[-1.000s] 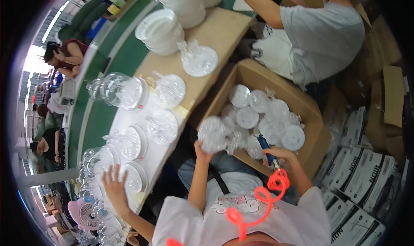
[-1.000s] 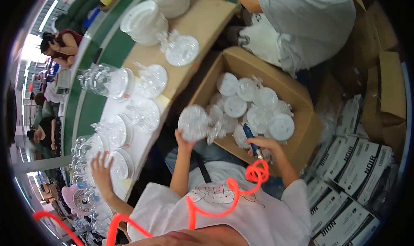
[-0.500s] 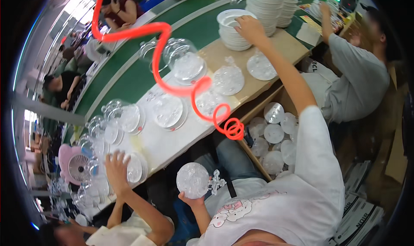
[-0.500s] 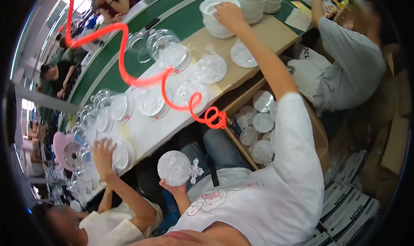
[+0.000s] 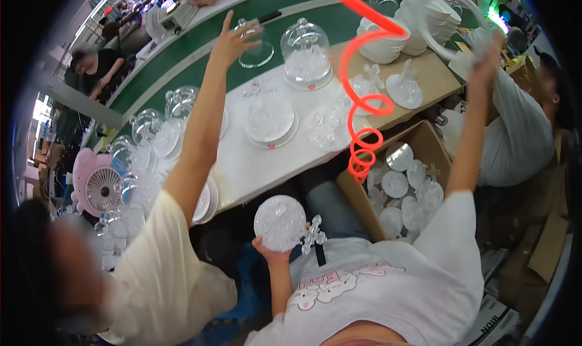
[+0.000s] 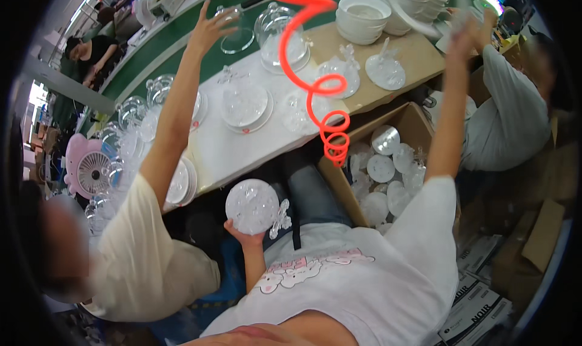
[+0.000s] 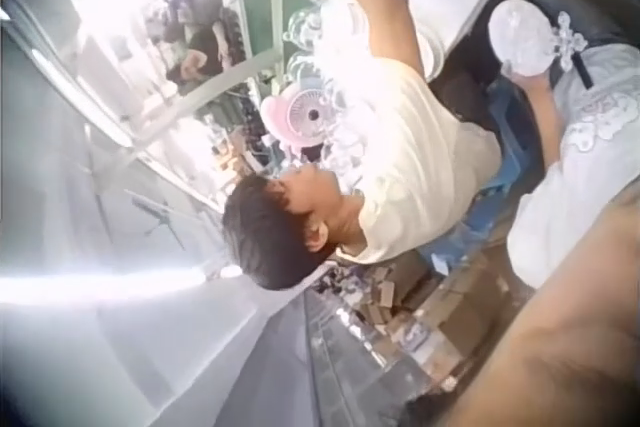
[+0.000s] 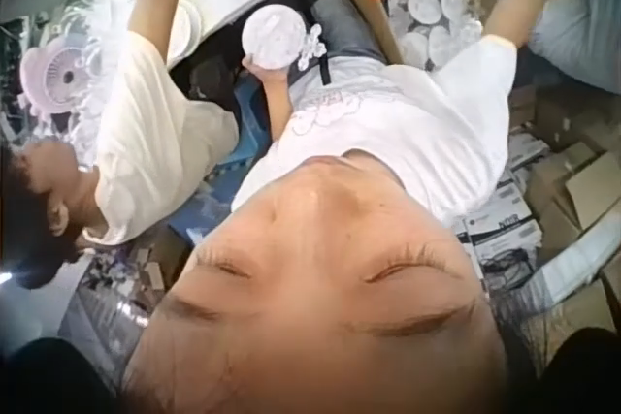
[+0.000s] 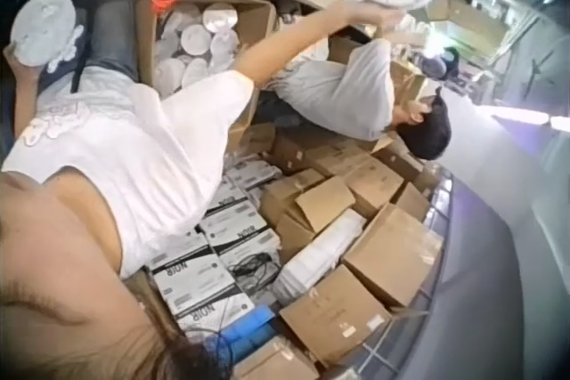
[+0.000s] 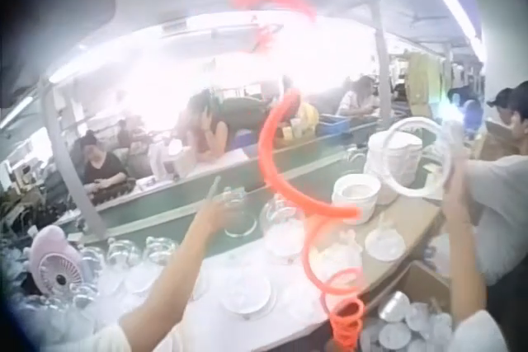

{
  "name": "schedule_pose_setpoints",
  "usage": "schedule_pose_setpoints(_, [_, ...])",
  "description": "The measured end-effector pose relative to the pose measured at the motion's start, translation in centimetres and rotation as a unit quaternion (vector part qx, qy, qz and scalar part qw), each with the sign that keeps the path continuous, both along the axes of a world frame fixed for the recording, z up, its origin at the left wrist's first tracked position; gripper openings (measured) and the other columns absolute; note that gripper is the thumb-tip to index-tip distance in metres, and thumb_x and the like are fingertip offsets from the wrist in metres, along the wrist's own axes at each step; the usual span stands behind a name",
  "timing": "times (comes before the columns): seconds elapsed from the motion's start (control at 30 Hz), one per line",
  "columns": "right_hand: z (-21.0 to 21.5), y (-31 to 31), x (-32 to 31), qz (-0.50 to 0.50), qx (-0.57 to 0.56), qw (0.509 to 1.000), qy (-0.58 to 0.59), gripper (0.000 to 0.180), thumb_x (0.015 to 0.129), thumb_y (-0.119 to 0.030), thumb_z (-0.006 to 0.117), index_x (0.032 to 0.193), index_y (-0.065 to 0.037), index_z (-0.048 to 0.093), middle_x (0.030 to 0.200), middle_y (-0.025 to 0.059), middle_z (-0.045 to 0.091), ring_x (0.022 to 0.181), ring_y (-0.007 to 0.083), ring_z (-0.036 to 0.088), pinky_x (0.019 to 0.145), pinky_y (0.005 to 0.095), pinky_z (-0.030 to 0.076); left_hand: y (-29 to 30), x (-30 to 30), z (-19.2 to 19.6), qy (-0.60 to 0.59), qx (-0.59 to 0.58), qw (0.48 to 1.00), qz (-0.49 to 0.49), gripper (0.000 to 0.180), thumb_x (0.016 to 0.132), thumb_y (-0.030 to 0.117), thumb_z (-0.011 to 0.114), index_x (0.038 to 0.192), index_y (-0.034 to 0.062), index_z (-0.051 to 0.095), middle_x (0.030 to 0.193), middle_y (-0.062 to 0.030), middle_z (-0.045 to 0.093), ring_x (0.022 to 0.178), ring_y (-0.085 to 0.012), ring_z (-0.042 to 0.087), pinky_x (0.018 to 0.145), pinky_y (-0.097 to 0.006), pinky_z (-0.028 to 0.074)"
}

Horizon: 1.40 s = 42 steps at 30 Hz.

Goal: The recorder assembles decorative light fixtures by applying glue and attaching glass components to a circular base.

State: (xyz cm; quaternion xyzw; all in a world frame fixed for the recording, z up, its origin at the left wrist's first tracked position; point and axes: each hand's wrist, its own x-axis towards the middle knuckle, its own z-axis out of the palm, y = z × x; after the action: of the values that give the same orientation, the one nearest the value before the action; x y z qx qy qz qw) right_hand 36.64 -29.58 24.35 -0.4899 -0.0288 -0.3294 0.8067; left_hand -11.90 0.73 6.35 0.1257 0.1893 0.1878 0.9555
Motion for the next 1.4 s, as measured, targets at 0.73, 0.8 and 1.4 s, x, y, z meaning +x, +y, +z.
schedule_pose_setpoints(0.73, [-17.5,26.0,-27.7,0.359,0.083,0.860,0.352,0.035,0.087,-0.032,0.048,0.101,0.000,0.051,0.094,0.0048,0.054,0.083,0.0114,0.051,0.072,0.0265,0.041,1.4,-3.7,-3.2,0.032,-0.034,0.996,0.080,0.076,0.058,0.045,0.053,0.124,0.0120,0.038,0.125,-0.0136,0.040,0.113,-0.0362,0.038,0.091,-0.053,0.032])
schedule_pose_setpoints(0.8, [-17.4,28.5,-26.9,0.333,0.009,0.862,0.382,0.039,0.086,-0.033,0.048,0.103,0.003,0.048,0.096,0.0074,0.052,0.084,0.0120,0.050,0.074,0.0267,0.041,1.4,-2.8,-2.8,0.012,-0.039,0.996,0.077,0.075,0.058,0.045,0.053,0.123,0.0112,0.039,0.125,-0.0138,0.040,0.112,-0.0359,0.039,0.092,-0.052,0.032])
schedule_pose_setpoints(1.4, [-12.5,18.8,-32.1,0.584,-0.178,0.768,0.193,0.053,0.082,-0.022,0.052,0.127,-0.002,0.033,0.127,0.0114,0.038,0.118,0.0205,0.036,0.091,0.0318,0.034,1.5,7.8,2.3,-0.022,0.073,0.981,0.181,0.075,0.066,0.050,0.044,0.129,0.0133,0.029,0.130,-0.0085,0.035,0.118,-0.0310,0.035,0.095,-0.051,0.030])
